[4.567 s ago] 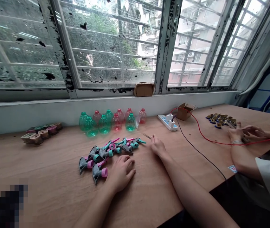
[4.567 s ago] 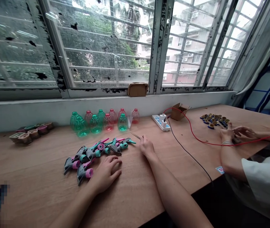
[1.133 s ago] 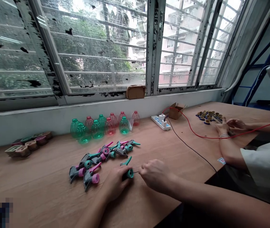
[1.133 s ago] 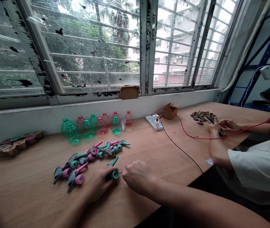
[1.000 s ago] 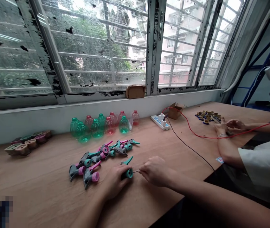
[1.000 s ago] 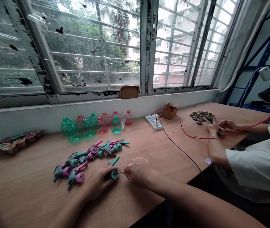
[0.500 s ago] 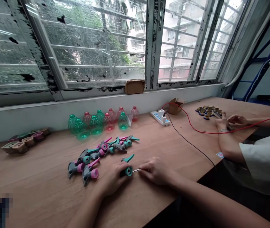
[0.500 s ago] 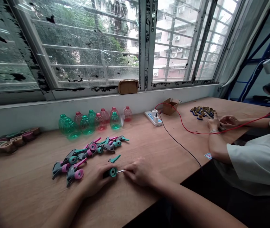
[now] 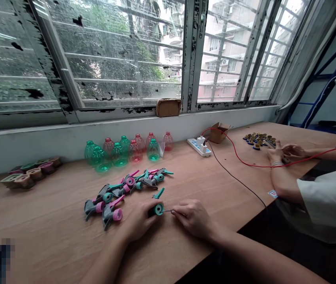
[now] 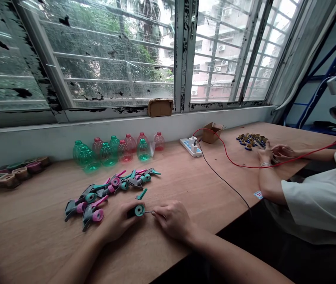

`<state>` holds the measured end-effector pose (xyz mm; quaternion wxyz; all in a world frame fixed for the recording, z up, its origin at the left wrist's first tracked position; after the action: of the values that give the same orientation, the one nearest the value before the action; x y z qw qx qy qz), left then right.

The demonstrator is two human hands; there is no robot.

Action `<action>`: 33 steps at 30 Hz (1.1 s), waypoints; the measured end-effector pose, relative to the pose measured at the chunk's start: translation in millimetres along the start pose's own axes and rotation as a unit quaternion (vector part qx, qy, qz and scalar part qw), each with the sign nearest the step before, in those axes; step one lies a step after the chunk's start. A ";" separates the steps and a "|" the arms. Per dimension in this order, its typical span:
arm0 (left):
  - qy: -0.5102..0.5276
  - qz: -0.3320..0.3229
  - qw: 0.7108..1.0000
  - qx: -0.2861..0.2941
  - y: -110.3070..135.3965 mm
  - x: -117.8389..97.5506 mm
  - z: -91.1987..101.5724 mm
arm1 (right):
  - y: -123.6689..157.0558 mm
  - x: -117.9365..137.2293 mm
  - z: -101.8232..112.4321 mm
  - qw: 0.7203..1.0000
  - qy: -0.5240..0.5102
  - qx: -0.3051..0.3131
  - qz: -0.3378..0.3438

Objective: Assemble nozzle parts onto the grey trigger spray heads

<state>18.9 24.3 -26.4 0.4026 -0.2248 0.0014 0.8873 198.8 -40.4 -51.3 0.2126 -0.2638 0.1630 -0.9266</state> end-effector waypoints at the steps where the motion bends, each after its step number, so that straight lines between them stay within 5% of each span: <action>1: 0.003 0.003 1.000 -0.003 -0.1 0.8 -0.2 | 0.0 0.3 -0.1 1.000 -0.002 -0.003 0.002; 9: -0.005 0.016 0.999 -0.033 -2.0 1.1 -4.1 | -3.9 5.1 12.4 0.997 0.073 0.015 -0.029; 17: -0.045 -0.010 0.999 -0.025 -2.6 -2.3 -6.9 | -12.9 22.3 16.2 0.977 0.150 0.132 -0.078; 23: -0.045 -0.028 0.999 -0.007 -1.3 -0.5 -6.2 | -18.1 7.3 17.5 0.989 0.007 0.128 -0.073; 33: -0.009 -0.008 1.000 -0.015 -1.1 3.1 -2.0 | -6.1 -3.0 2.5 0.991 -0.122 0.024 -0.047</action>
<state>18.6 26.9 -29.2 0.4059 -0.2234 -0.0175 0.8860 200.6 -34.2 -48.1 0.1938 -0.3772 0.1012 -0.9000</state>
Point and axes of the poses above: each hand's wrist, its own y-axis away from the middle knuckle, its own z-axis out of the back of the hand, x = y × z, the point moved 3 cm from there along -y, towards the middle knuckle, and after that the axes turned 12 degrees about -y, right-handed, at the moved point
